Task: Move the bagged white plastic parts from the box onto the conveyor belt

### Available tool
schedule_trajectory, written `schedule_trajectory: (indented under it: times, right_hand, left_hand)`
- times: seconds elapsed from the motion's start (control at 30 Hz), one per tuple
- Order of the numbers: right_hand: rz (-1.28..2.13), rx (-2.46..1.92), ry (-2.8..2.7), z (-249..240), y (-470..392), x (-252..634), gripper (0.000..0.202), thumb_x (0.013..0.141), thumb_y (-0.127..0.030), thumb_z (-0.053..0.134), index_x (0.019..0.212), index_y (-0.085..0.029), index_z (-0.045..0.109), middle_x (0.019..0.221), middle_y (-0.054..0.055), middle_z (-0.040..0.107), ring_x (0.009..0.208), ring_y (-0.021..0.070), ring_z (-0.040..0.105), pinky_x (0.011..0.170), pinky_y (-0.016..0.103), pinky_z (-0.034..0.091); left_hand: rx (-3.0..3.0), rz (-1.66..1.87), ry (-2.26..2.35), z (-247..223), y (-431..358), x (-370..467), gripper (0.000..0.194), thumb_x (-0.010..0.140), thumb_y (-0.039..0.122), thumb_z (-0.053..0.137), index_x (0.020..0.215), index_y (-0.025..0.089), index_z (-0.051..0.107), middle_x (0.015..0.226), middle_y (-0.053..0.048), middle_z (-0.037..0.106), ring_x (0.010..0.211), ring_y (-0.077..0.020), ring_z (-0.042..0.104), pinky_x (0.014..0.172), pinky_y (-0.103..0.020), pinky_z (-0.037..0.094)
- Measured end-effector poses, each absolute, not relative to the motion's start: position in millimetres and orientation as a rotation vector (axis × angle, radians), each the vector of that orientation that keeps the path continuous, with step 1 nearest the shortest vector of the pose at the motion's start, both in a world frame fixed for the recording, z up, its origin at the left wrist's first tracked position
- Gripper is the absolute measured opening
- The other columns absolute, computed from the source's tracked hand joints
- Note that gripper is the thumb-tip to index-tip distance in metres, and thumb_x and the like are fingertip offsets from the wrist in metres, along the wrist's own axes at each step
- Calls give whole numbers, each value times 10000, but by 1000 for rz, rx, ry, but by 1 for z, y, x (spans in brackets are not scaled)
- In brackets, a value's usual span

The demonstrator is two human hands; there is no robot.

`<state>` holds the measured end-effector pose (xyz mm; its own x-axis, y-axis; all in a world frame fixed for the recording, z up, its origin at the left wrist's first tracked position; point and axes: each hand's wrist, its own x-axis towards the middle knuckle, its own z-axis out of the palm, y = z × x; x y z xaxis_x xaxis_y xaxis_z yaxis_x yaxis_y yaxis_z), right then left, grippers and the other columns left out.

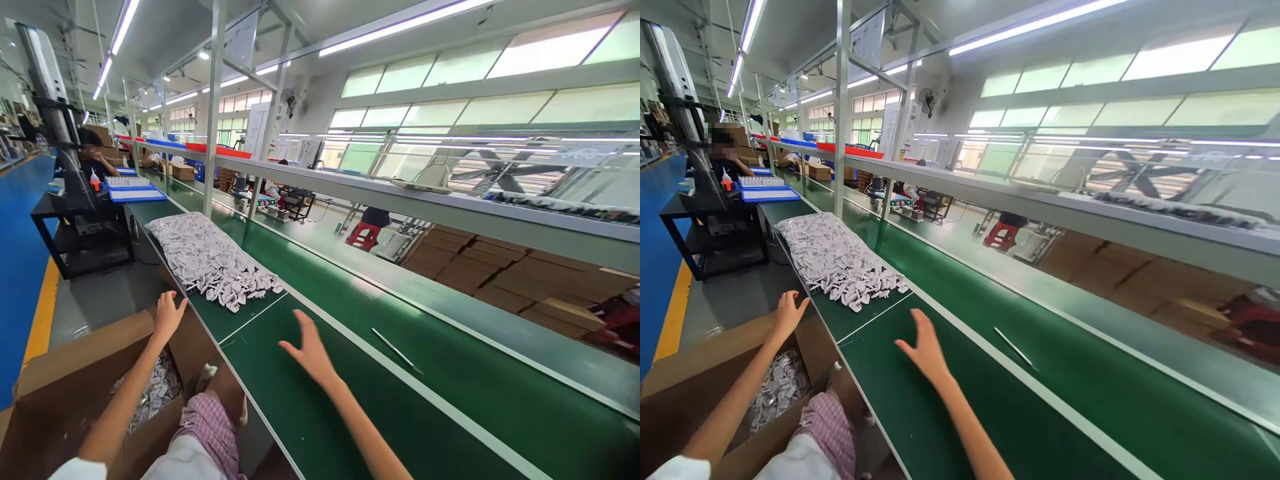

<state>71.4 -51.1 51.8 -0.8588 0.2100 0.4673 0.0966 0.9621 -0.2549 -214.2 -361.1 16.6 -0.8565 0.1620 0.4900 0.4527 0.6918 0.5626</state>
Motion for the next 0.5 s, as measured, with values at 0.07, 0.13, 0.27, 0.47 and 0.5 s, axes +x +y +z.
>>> schedule_trajectory:
  times: [0.07,0.13,0.27,0.47,0.5]
  right_hand:
    - [263,-150,-2738,65,-78,19,830,777,-563,692,1450,-245,324,1499,111,325,1367,281,323,1102,431,345]
    - [198,-265,-2825,84,-56,-10,805,675,-573,782,1372,-351,445,1488,21,369,1372,285,313,1107,441,332]
    - [41,-1049,-2706,123,78,40,466,924,-369,597,1339,-192,480,1418,123,424,1271,309,435,1018,533,404]
    - [-62,-1578,-2629,107,187,133,297,941,-317,590,1176,-137,572,1168,96,583,1008,224,601,856,424,531]
    - [-78,-1561,-2650,101,190,132,292,941,-317,590,1167,-134,575,1158,96,586,1001,221,603,853,420,532]
  left_hand:
    - [-433,-952,-2508,28,-334,-235,437,881,519,533,1095,139,548,1102,-98,576,1039,-238,554,922,-453,446]
    - [-441,-944,-2510,33,-315,-244,505,849,580,494,1064,126,540,1031,-114,579,1023,-263,550,936,-474,424]
    - [-475,-973,-2497,22,-307,-256,712,710,706,355,998,77,523,873,-174,556,956,-381,548,891,-510,442]
    - [-380,-923,-2580,1,-315,-281,663,670,734,359,882,131,534,688,-103,504,777,-405,568,680,-497,489]
    - [-364,-920,-2577,-1,-315,-283,645,678,737,382,870,141,539,688,-97,509,778,-398,571,673,-489,490]
